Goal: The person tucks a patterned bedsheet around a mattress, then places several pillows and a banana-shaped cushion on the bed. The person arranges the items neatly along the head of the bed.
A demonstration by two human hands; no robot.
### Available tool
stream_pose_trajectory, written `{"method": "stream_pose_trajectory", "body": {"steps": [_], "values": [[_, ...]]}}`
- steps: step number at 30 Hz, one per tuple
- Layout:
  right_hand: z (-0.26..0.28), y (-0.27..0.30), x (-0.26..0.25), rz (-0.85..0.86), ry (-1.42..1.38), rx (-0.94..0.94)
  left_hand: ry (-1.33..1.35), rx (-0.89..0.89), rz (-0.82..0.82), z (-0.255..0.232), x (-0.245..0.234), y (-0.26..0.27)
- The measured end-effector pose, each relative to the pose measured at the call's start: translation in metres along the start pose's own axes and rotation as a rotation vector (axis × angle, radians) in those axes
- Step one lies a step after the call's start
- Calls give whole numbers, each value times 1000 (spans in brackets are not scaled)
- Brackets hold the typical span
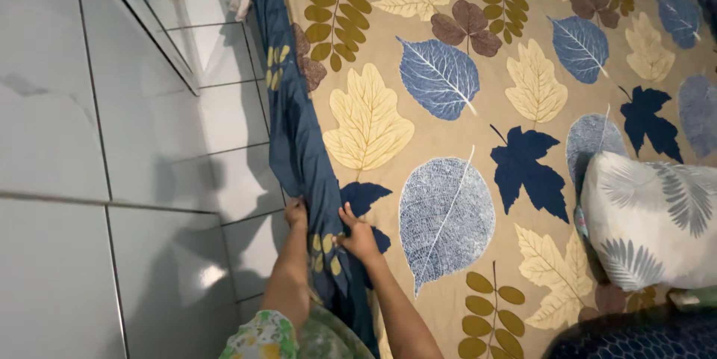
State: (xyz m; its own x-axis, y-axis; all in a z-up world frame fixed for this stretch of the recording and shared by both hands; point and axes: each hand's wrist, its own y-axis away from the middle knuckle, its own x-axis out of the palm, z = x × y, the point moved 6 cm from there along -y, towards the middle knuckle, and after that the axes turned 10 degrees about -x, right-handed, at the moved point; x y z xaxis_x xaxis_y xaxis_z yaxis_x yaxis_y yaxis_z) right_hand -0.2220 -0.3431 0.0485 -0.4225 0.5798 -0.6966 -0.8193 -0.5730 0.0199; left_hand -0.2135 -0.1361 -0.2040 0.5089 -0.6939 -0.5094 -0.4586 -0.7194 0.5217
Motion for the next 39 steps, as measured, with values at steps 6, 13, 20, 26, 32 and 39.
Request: {"method": "stream_pose_trajectory", "body": {"steps": [6, 13, 20, 26, 32, 39], "values": [[15, 6, 0, 5, -20, -11, 199, 322, 79, -47, -69, 94], [2, 11, 14, -42, 27, -86, 597, -434, 860, 12, 17, 134], [1, 34, 26, -87, -18, -93, 757, -531, 819, 20, 1, 150], [35, 128, 10, 18, -39, -90, -65, 103, -35, 34, -103, 240], [60, 284, -9, 54, 29, -104, 290, -85, 480, 129, -70, 332], [59, 336, 10, 118, -10, -79, 544, -354, 567, 143, -62, 398]]}}
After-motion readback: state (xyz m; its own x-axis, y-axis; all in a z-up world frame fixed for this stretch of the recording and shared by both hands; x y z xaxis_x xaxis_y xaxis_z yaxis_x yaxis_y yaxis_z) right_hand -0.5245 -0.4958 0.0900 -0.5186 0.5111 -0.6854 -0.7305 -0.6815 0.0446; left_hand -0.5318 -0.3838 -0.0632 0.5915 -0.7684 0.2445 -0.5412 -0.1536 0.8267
